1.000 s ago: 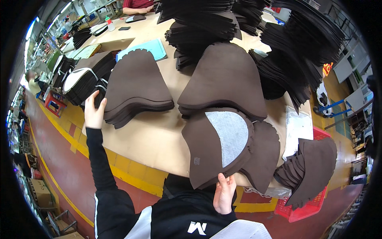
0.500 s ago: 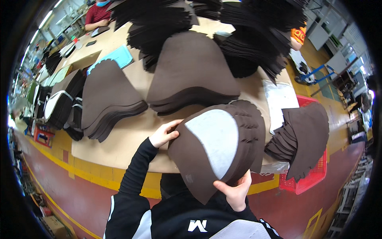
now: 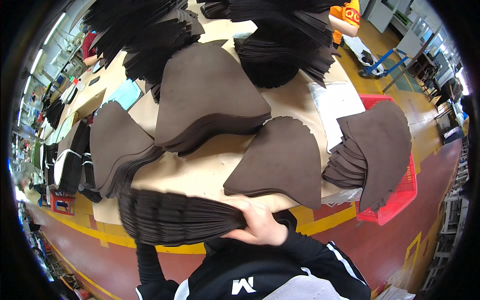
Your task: The person repeatedly picks up stacks of brown car floor mats, aligns them, and ties them with white straps. The person then places the tied bundles on the table. The process is repeated multiple times throughout the clip.
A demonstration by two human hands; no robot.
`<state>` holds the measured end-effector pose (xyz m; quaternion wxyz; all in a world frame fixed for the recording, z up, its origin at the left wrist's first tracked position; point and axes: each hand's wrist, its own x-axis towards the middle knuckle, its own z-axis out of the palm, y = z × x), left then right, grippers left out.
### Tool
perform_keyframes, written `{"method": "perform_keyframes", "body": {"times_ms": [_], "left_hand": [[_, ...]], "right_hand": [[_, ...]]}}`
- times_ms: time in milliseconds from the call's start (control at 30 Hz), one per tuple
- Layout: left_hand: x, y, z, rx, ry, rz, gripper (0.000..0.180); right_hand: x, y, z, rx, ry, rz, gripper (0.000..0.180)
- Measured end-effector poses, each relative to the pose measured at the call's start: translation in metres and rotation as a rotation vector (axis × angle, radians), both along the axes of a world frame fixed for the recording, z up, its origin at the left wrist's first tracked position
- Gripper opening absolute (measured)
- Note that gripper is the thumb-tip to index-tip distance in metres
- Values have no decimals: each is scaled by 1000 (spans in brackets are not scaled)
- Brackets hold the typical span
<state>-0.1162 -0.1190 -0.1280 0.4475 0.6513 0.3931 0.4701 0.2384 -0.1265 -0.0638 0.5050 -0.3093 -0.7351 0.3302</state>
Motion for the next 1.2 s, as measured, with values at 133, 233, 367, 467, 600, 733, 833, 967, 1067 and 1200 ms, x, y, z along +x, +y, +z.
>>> {"method": "perform_keyframes", "body": {"times_ms": [133,233,367,467,600,733,833,967,1067,1200], "left_hand": [[43,-32,-6,-28,-162,177,25],[49,-33,0,-170,-114,276,24],[49,-9,7,-101,172,75,44],[124,39,73,45,330,-100,76],[202,87,48,-153,474,-186,65],[220,96,12,46,650,-169,69],[222,106,32,-337,562,-251,75],[218,146,44,-638,591,-345,82],[225,151,46,-628,693,-409,105],[215,127,20,-552,712,-377,118]], "right_hand": [[-8,3,-66,14,-154,-128,64],[-1,-2,-79,176,-160,-156,60],[46,-17,-30,72,-152,-255,68],[79,-47,2,-366,21,-658,83],[120,-35,3,-579,-275,-790,62],[138,-60,-29,-652,-126,-611,68],[133,-66,-38,-836,182,-639,65],[146,-54,-24,-1081,694,-426,57],[142,-58,-32,-1242,856,-358,51],[128,-49,-25,-1226,630,-349,51]]}}
